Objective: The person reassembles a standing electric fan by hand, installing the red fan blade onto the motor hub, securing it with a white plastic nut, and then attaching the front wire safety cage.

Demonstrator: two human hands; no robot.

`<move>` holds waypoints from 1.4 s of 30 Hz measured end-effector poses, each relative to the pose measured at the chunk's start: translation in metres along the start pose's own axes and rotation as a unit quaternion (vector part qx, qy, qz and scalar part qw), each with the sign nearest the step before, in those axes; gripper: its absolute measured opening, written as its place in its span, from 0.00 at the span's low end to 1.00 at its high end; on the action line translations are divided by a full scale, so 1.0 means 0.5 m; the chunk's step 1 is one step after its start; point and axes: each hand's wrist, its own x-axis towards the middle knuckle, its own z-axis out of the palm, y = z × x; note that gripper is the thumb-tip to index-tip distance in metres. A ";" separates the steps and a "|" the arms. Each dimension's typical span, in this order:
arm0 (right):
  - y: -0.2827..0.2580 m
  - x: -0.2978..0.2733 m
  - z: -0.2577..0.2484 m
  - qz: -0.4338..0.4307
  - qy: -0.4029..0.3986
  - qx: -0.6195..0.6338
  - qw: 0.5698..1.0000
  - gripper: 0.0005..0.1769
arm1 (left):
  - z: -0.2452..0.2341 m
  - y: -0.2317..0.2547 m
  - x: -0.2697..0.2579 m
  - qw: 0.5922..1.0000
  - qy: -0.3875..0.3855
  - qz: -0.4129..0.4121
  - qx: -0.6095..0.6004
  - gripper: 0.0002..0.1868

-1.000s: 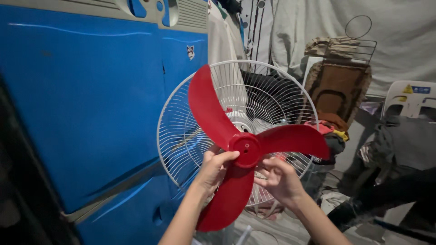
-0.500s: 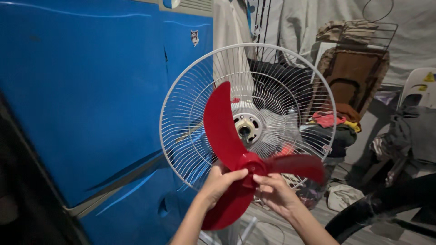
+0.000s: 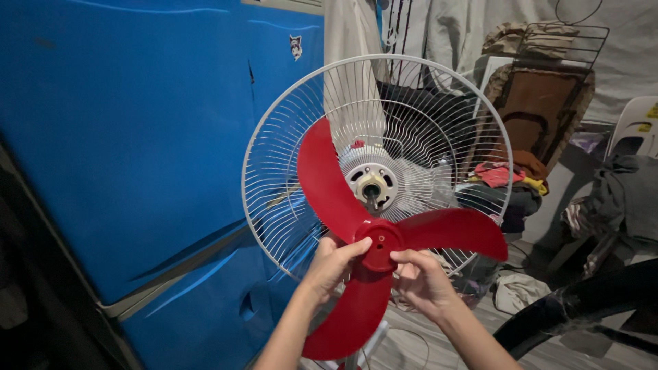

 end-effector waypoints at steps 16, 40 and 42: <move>-0.048 0.040 0.018 -0.069 -0.023 -0.032 0.997 0.12 | 0.012 0.010 0.052 0.995 -0.006 0.078 -0.065 0.18; -0.090 0.089 0.000 -0.144 -0.072 -0.089 0.983 0.17 | -0.015 0.017 0.114 0.984 0.011 0.158 0.085 0.17; -0.094 0.085 0.010 -0.136 -0.075 -0.087 0.984 0.19 | -0.017 0.021 0.112 0.980 -0.006 0.184 0.072 0.18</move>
